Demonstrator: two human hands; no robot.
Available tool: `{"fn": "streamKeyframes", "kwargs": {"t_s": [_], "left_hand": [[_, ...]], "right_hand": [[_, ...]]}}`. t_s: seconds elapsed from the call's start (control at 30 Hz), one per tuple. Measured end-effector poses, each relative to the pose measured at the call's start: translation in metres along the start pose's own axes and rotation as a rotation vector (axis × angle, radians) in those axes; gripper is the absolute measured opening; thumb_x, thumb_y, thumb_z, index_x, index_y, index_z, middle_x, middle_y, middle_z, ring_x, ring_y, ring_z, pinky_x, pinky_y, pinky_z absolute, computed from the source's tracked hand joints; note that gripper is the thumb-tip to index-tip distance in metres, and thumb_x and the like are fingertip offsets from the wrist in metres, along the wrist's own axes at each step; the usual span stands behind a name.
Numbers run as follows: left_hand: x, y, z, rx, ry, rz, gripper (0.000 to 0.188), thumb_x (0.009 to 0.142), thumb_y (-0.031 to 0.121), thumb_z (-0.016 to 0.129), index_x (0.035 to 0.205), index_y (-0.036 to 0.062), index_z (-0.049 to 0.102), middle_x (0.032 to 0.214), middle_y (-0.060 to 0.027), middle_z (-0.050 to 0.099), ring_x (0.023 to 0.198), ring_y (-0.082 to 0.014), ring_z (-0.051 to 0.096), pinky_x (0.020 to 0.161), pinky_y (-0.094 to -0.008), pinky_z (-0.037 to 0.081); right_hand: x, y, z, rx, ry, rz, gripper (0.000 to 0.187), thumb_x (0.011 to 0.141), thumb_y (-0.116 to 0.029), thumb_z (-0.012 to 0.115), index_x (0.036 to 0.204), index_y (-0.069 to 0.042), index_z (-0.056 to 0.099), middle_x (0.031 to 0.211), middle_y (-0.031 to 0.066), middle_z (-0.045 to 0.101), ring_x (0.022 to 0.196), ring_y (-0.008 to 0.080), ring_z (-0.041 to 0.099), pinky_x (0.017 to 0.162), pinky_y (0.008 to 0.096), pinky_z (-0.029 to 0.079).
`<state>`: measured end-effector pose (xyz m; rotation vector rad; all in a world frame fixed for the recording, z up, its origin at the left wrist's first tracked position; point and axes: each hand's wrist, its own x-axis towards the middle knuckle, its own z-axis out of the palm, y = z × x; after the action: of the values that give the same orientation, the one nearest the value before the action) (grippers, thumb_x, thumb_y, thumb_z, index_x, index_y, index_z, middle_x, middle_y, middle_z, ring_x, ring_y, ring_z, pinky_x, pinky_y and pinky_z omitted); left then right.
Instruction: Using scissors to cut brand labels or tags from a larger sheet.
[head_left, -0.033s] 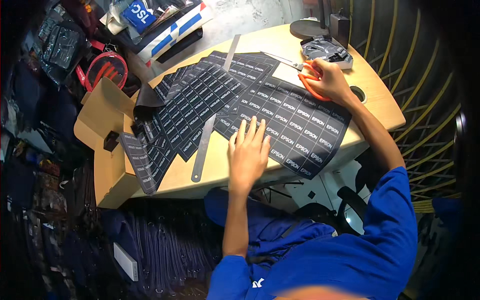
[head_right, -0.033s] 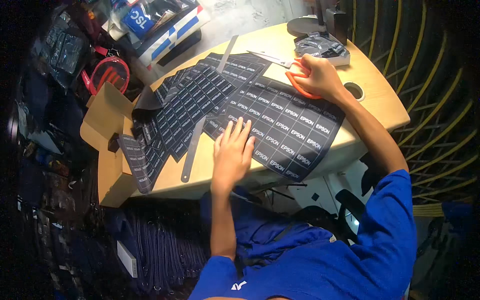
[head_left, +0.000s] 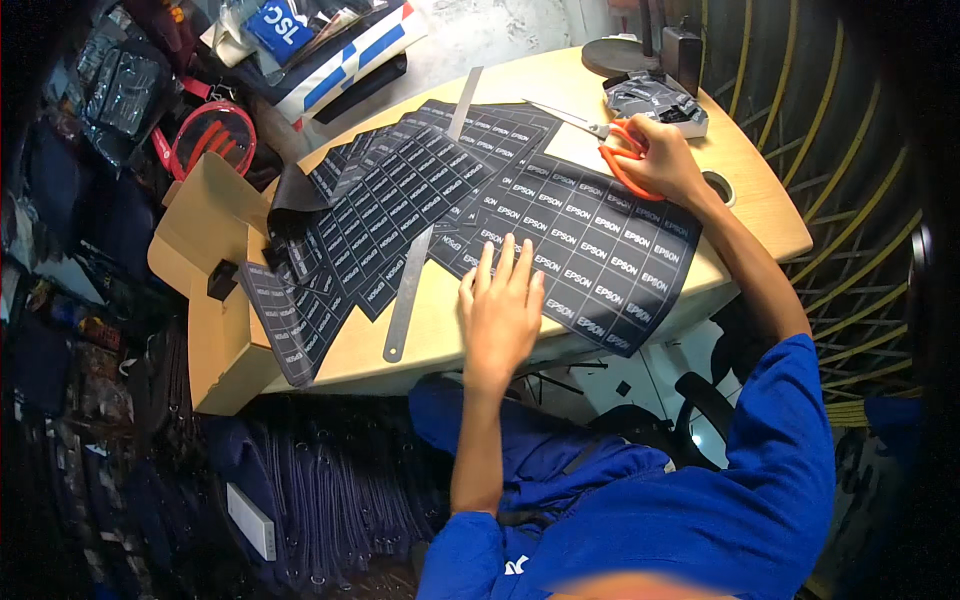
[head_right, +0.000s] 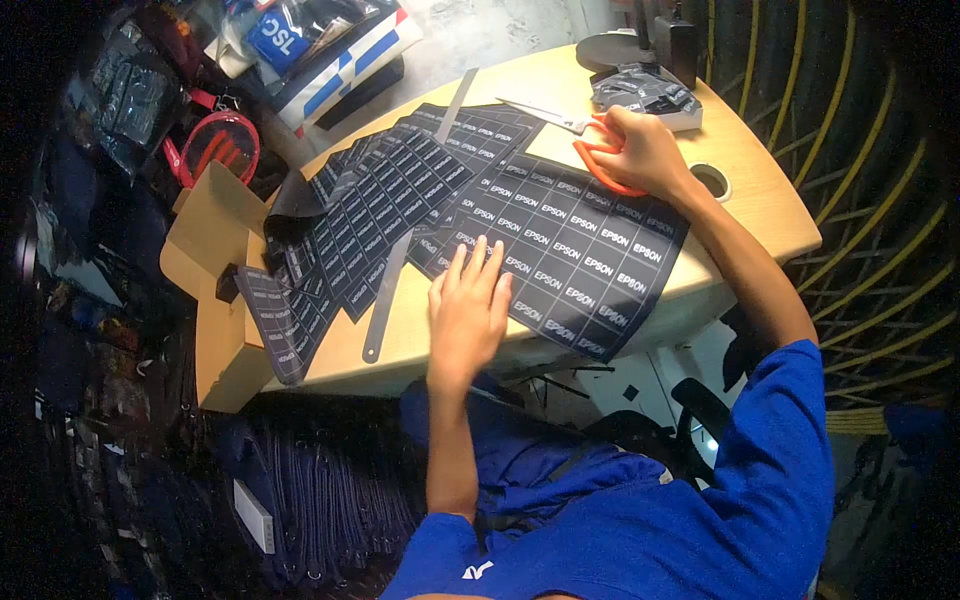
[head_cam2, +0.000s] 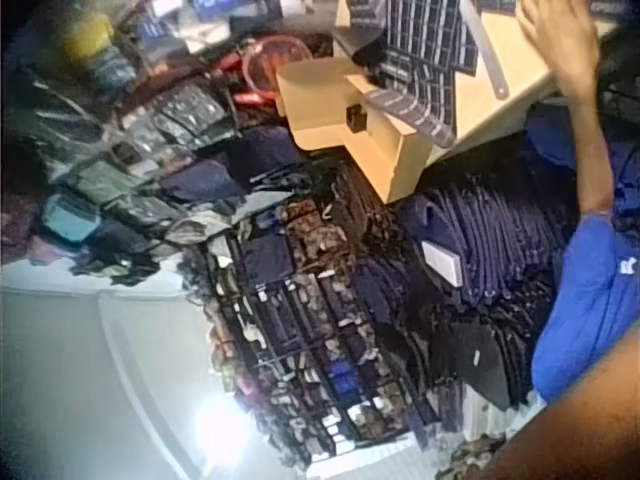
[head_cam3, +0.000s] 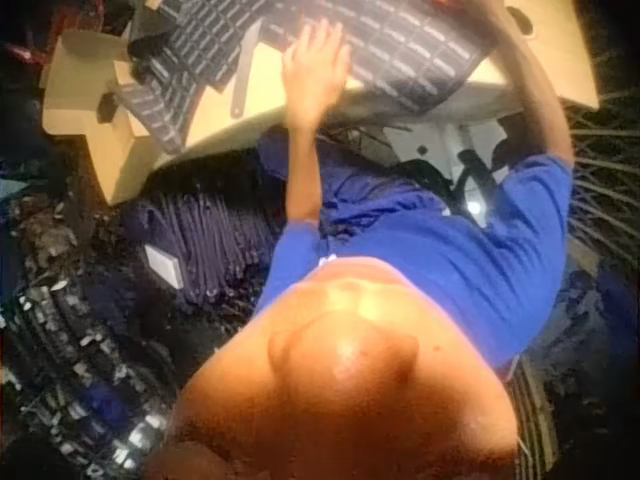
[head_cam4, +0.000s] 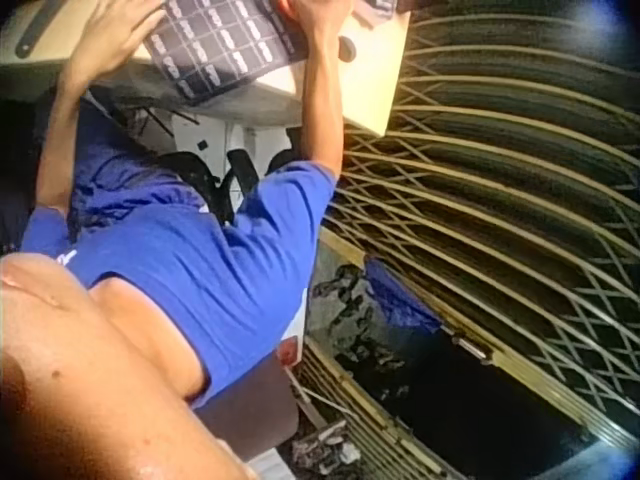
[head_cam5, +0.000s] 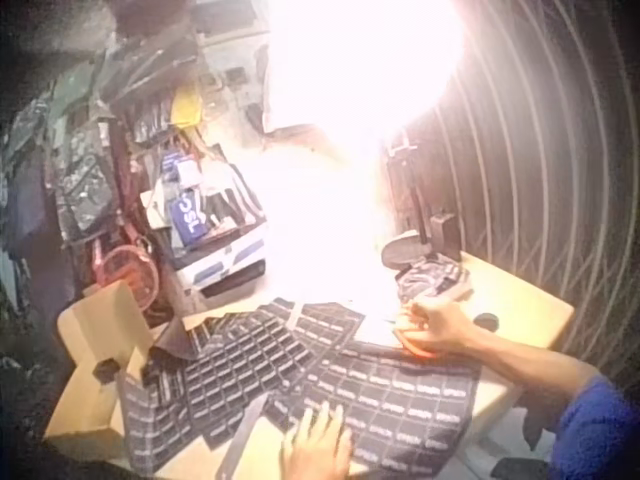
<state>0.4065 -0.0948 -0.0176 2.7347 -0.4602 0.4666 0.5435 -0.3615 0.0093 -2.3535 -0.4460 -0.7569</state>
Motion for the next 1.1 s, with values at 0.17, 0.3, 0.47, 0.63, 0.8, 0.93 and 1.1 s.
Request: {"fn": "streamKeyframes", "kwargs": {"t_s": [0.17, 0.3, 0.47, 0.63, 0.8, 0.93, 1.1], "left_hand": [[-0.024, 0.050, 0.004, 0.202, 0.159, -0.205, 0.045, 0.091, 0.037, 0.051, 0.126, 0.0088, 0.055, 0.129, -0.0116, 0.050, 0.108, -0.0291, 0.045, 0.095, -0.0466, 0.032], [-0.030, 0.075, -0.001, 0.192, 0.125, -0.319, 0.050, 0.088, 0.044, 0.054, 0.123, 0.0077, 0.057, 0.112, -0.0108, 0.052, 0.099, -0.0279, 0.044, 0.083, -0.0448, 0.033], [-0.046, 0.064, -0.015, -0.108, 0.268, -0.223, 0.038, 0.083, 0.032, 0.066, 0.111, 0.0068, 0.063, 0.109, -0.0113, 0.053, 0.099, -0.0266, 0.046, 0.084, -0.0409, 0.035], [-0.083, 0.045, -0.020, -0.499, 0.340, -0.432, 0.017, 0.081, 0.016, 0.071, 0.088, 0.0029, 0.064, 0.079, -0.0086, 0.062, 0.067, -0.0167, 0.058, 0.060, -0.0270, 0.043], [-0.095, 0.022, 0.008, -1.495, 0.153, -0.779, 0.038, 0.092, 0.036, 0.057, 0.089, -0.0013, 0.061, 0.083, -0.0073, 0.064, 0.071, -0.0126, 0.061, 0.063, -0.0226, 0.047], [-0.082, 0.020, 0.022, -1.748, 0.144, -0.804, 0.041, 0.093, 0.039, 0.055, 0.091, -0.0012, 0.061, 0.085, -0.0093, 0.065, 0.075, -0.0157, 0.063, 0.066, -0.0253, 0.047], [-0.079, 0.027, 0.035, -1.694, 0.216, -0.764, 0.033, 0.093, 0.034, 0.057, 0.088, 0.0012, 0.063, 0.081, -0.0078, 0.066, 0.074, -0.0143, 0.063, 0.065, -0.0243, 0.047]], "right_hand": [[0.002, 0.008, 0.001, 0.018, 0.046, -0.028, 0.038, 0.073, -0.023, 0.078, 0.094, 0.004, 0.061, 0.065, 0.0073, 0.056, 0.058, 0.0082, 0.049, 0.052, 0.0261, 0.041], [0.003, -0.007, -0.001, 0.165, 0.121, -0.002, 0.038, 0.074, -0.026, 0.076, 0.093, 0.004, 0.062, 0.067, 0.0127, 0.062, 0.060, 0.0128, 0.056, 0.056, 0.0284, 0.045], [0.003, -0.002, -0.010, 0.062, 0.114, -0.010, 0.037, 0.074, -0.024, 0.077, 0.092, 0.004, 0.062, 0.074, 0.0125, 0.065, 0.067, 0.0118, 0.060, 0.061, 0.0264, 0.048], [0.002, 0.002, -0.015, 0.078, 0.125, -0.011, 0.035, 0.075, -0.023, 0.077, 0.093, 0.003, 0.061, 0.074, 0.0105, 0.066, 0.067, 0.0088, 0.059, 0.062, 0.0249, 0.048], [0.001, -0.003, -0.016, 0.043, 0.108, -0.013, 0.032, 0.076, -0.018, 0.076, 0.095, 0.002, 0.059, 0.086, 0.0111, 0.069, 0.079, 0.0102, 0.064, 0.070, 0.0243, 0.050], [-0.002, 0.004, -0.015, 0.094, 0.116, -0.085, 0.032, 0.075, -0.015, 0.076, 0.098, 0.002, 0.059, 0.095, 0.0126, 0.069, 0.085, 0.0133, 0.066, 0.074, 0.0249, 0.051], [-0.021, -0.009, -0.021, 0.104, 0.206, -0.215, 0.034, 0.075, -0.011, 0.076, 0.102, 0.000, 0.059, 0.093, 0.0102, 0.068, 0.082, 0.0103, 0.064, 0.071, 0.0229, 0.050]]}}
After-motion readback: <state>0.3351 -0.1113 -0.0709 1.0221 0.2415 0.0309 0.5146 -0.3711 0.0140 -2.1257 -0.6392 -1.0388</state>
